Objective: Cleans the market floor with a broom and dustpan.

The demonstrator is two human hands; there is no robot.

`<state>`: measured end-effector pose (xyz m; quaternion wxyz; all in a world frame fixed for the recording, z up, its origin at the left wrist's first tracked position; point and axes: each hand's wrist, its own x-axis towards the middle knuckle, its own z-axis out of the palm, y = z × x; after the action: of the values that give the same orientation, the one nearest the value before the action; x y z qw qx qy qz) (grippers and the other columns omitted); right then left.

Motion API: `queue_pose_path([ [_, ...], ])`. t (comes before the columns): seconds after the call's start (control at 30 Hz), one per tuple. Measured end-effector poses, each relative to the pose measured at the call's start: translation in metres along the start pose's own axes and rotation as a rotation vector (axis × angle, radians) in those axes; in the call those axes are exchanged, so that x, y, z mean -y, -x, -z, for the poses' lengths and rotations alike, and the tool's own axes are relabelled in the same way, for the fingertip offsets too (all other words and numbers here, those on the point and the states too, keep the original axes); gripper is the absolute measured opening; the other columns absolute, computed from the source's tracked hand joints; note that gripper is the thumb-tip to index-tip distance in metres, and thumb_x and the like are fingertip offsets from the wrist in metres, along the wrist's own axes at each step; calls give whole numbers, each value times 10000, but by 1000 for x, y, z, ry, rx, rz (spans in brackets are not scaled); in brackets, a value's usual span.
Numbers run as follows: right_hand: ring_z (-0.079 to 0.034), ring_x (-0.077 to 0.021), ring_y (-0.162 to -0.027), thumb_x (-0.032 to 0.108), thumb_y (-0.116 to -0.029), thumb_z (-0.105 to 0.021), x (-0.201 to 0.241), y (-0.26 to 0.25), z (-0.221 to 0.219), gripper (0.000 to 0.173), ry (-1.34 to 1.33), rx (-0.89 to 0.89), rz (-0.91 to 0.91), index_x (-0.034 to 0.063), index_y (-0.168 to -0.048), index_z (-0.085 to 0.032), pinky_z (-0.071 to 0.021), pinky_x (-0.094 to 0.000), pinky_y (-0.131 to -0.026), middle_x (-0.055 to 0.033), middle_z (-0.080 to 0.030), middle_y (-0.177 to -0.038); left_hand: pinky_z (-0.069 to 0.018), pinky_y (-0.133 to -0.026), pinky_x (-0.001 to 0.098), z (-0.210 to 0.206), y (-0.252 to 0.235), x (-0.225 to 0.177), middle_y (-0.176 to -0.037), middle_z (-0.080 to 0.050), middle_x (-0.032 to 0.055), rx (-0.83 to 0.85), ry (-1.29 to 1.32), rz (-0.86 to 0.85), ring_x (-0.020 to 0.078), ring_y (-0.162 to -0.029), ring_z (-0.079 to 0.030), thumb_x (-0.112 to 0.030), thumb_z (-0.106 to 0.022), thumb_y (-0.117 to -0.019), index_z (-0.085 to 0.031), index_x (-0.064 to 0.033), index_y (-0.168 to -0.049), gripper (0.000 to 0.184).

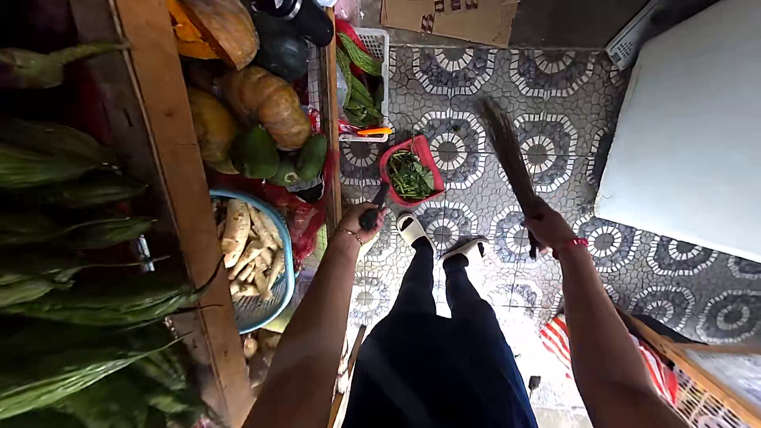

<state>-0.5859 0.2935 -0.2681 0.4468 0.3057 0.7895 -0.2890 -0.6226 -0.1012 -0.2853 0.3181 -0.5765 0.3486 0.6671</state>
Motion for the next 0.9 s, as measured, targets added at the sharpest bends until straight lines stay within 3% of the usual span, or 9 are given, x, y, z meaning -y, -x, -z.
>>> queue_pose_path([
  [0.1,-629,-463,-1119,162,-974,-666,13,-39,-31,773,81,63,-30,135,-1626,-253,-487,-633,-947,-319,-618,-1255,-458,-420,137,5,3,8,-841,-599,77,18,174,40,47,-507,-552,-114,-416,-1018,-503,-47,-1121,150],
  [0.17,-607,-449,-1179,174,-967,-668,20,-25,-50,756,182,207,-48,127,-1615,-282,-467,-628,-988,-302,-605,-1306,-460,-419,146,5,3,10,-781,-596,73,-11,212,58,56,-495,-556,-121,-416,-1017,-513,-39,-1092,148],
  [0.23,-631,-405,-1102,151,-974,-650,26,17,-48,761,170,309,-71,178,-1630,-266,-501,-596,-923,-266,-602,-1314,-456,-417,147,5,3,11,-776,-595,72,-30,187,61,57,-493,-554,-117,-428,-1012,-517,-40,-1076,134],
  [0.3,-654,-372,-942,118,-970,-655,30,65,-29,780,89,262,-103,193,-1636,-257,-535,-561,-809,-262,-614,-1259,-460,-424,147,5,1,5,-795,-597,80,-23,190,66,58,-504,-558,-105,-436,-1005,-515,-41,-1087,131],
  [0.4,-643,-372,-899,104,-973,-669,30,102,-5,846,10,147,-191,193,-1657,-179,-530,-552,-780,-290,-596,-1257,-453,-435,138,5,0,-2,-802,-588,72,-3,209,89,53,-521,-559,-101,-415,-1011,-506,-42,-1126,159],
  [0.5,-651,-395,-926,126,-1008,-610,26,73,-25,789,-109,47,-234,185,-1657,-165,-545,-571,-770,-297,-577,-1298,-445,-421,142,1,-1,-5,-798,-584,76,15,194,96,55,-505,-546,-96,-400,-1014,-493,-50,-1098,133],
  [0.6,-645,-367,-947,161,-1029,-578,24,40,-77,684,-173,108,-233,148,-1626,-245,-538,-554,-796,-278,-597,-1248,-449,-418,141,1,-4,-3,-830,-594,77,24,158,83,51,-508,-551,-92,-416,-1010,-510,-45,-1114,148],
  [0.73,-658,-389,-995,179,-998,-616,31,57,-126,800,73,399,-161,173,-1656,-161,-531,-567,-856,-279,-627,-1242,-461,-443,151,6,-4,-2,-813,-602,75,9,112,88,62,-525,-561,-83,-444,-1000,-518,-63,-1056,95],
  [0.9,-674,-399,-1053,210,-993,-616,67,122,-88,859,287,380,-155,234,-1669,-86,-515,-575,-927,-245,-671,-1203,-457,-442,140,8,-4,-5,-827,-607,72,40,115,106,52,-535,-568,-79,-432,-1002,-522,-57,-1111,143],
])
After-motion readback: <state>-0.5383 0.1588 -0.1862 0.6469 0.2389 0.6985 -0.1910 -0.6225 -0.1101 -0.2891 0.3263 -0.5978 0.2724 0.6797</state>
